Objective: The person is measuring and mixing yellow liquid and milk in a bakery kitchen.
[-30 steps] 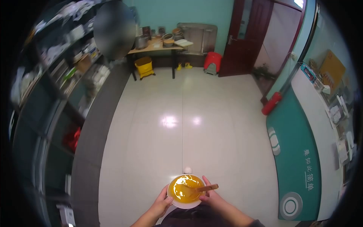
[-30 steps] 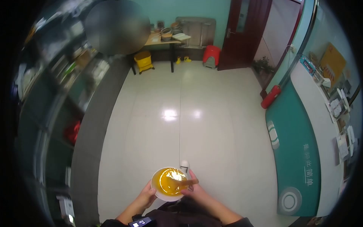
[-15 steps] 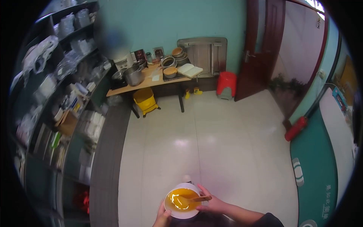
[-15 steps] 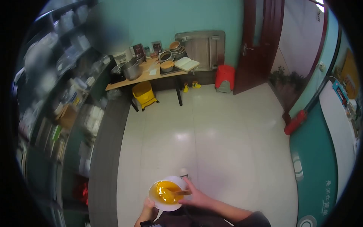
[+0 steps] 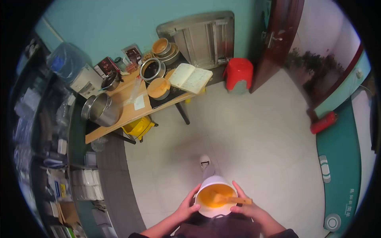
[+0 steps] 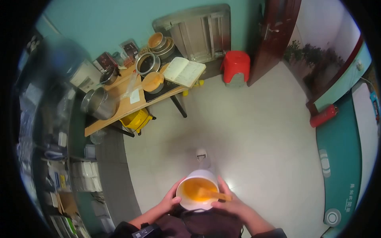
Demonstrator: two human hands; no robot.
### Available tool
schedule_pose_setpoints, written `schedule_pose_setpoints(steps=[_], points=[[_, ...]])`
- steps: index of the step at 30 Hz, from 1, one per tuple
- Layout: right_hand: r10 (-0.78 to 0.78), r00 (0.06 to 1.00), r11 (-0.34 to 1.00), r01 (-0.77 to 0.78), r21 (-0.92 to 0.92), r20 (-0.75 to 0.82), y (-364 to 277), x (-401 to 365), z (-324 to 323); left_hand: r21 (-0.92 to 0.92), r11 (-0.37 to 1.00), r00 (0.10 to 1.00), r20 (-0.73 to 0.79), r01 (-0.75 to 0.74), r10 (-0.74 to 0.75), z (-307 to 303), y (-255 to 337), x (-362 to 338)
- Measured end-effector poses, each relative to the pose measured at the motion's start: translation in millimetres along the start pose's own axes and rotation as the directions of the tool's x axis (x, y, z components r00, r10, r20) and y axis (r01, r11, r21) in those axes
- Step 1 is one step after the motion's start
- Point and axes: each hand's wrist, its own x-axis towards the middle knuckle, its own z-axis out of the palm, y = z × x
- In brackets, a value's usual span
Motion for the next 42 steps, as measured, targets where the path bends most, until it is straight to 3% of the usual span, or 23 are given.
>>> schedule_pose_setpoints(steps=[1,2,5,8,11,12,15,18,20,23,27,30,32,35,40,42], points=[[0.017,1.000,0.999,-0.017,0.031,-0.014,-29,33,-4,0.011,1.000,1.000,0.022,-0.002,0.002,-23,21,29],[-0.089,0.996,0.996,0.088,0.035,0.022,-31,72,-18,0.021,1.000,0.999,0.047,-0.019,0.018,-45,38,63],[-0.025,0.999,0.998,0.023,0.053,0.042,-85,151,-33,0.085,0.996,0.999,0.030,-0.040,0.038,-108,73,139],[-0.288,0.951,0.937,0.254,-0.241,-0.115,-108,204,-48,0.054,0.998,1.000,0.008,-0.014,0.014,-155,108,196],[-0.422,0.868,0.804,0.225,-0.551,-0.261,-165,240,-44,0.088,0.993,0.997,0.029,0.072,-0.075,-189,162,244],[-0.539,0.778,0.722,0.232,-0.651,-0.321,-182,256,-34,0.137,0.987,0.995,0.044,0.087,-0.094,-199,179,261],[-0.504,0.777,0.678,0.086,-0.730,-0.376,-203,288,-20,0.209,0.966,0.976,0.126,0.151,-0.180,-231,205,311],[-0.555,0.649,0.760,0.142,-0.634,-0.520,-209,315,-2,0.340,0.919,0.942,0.194,0.199,-0.275,-243,233,357],[-0.487,0.546,0.865,0.191,-0.465,-0.682,-218,323,16,0.424,0.888,0.926,0.231,0.181,-0.299,-231,257,375],[-0.426,0.414,0.903,0.243,-0.353,-0.804,-218,317,31,0.505,0.855,0.890,0.326,0.120,-0.318,-212,269,397],[-0.509,0.273,0.861,0.172,-0.479,-0.816,-203,281,43,0.535,0.844,0.810,0.474,0.046,-0.344,-169,253,408],[-0.492,0.095,0.862,0.195,-0.468,-0.866,-177,240,63,0.535,0.845,0.713,0.582,0.026,-0.390,-120,230,393],[-0.506,-0.040,0.846,0.172,-0.504,-0.862,-154,201,82,0.569,0.822,0.637,0.642,-0.024,-0.426,-83,208,370],[-0.631,-0.127,0.775,-0.154,-0.613,-0.766,-113,124,104,0.657,0.754,0.533,0.637,0.003,-0.557,-11,179,318],[-0.537,-0.441,0.838,-0.179,-0.516,-0.719,-13,-6,172,0.664,0.739,0.318,0.729,-0.116,-0.605,94,86,213],[-0.476,-0.549,0.873,-0.196,-0.447,-0.688,34,-65,198,0.700,0.707,0.220,0.708,-0.099,-0.670,137,43,165]])
